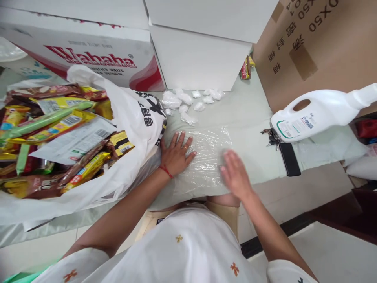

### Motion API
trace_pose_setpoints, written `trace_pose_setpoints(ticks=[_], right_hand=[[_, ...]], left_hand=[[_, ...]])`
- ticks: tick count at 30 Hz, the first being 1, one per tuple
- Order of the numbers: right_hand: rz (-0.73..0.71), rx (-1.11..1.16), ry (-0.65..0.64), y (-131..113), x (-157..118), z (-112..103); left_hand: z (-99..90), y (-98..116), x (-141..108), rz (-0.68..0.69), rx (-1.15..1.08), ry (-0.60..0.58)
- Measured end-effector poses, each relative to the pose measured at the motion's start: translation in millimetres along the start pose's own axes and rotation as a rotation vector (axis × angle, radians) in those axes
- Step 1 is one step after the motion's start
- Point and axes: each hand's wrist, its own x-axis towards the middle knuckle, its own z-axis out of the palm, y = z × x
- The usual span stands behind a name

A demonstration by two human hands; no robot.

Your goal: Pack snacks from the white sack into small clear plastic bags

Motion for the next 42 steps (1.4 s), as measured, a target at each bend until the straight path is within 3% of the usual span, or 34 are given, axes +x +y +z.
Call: trace_pose_setpoints(ticks=[2, 3, 5, 8, 11, 15, 18, 22, 25, 29, 32, 35, 37, 39, 42], right_hand=[[-0.207, 0.010, -0.151, -15, -22, 5], [-0.205, -0.003, -0.172, -13, -34, 6], [0.001, -0.042, -0.070, 8, -57, 7], [0.457, -0.024, 0.231, 47, -77, 3], [0.623, 0.138, 0.280, 49, -69, 3], [0.602, 0.306, 0.185, 7, -31, 6], [0.703, 0.711, 0.149, -14, -12, -2], [0.891, 1.231, 0.041, -9, -16, -22], [0.971, 1.262, 0.041, 4, -29, -29], [1.022, 1.206, 0.060, 22, -42, -23], [1.018, 1.010, 0.104, 32, -45, -22], [0.941, 0.462, 0.324, 25, -40, -28], [0.723, 0.222, 0.394, -2, -33, -27], [0.377, 0.229, 0.268, -46, -25, -17], [-0.165, 0.299, -0.109, -121, -16, 3]], left_hand=[[-0.1, 0, 0, -0.005, 0.007, -0.004], [0.0, 0, 1, -0.006, 0.010, -0.004], [0.6, 0, 1, -0.003, 0.017, 0.002], [1.7, 1, 1, 0.000, 0.023, 0.012], [1.8, 2, 0, -0.010, 0.020, 0.014], [0.9, 4, 0, -0.016, 0.017, 0.027], [0.7, 3, 0, -0.014, 0.000, 0.035], [0.6, 2, 0, -0.016, -0.028, 0.020], [0.9, 0, 0, -0.007, -0.045, 0.010], [2.9, -2, 0, 0.021, -0.052, 0.028], [4.4, -3, 0, 0.030, -0.074, 0.047], [5.1, -4, 0, 0.036, -0.110, 0.051], [4.9, -4, 0, 0.045, -0.127, 0.048], [4.1, -5, 0, 0.052, -0.139, 0.053], [2.3, -6, -1, 0.056, -0.181, 0.060]])
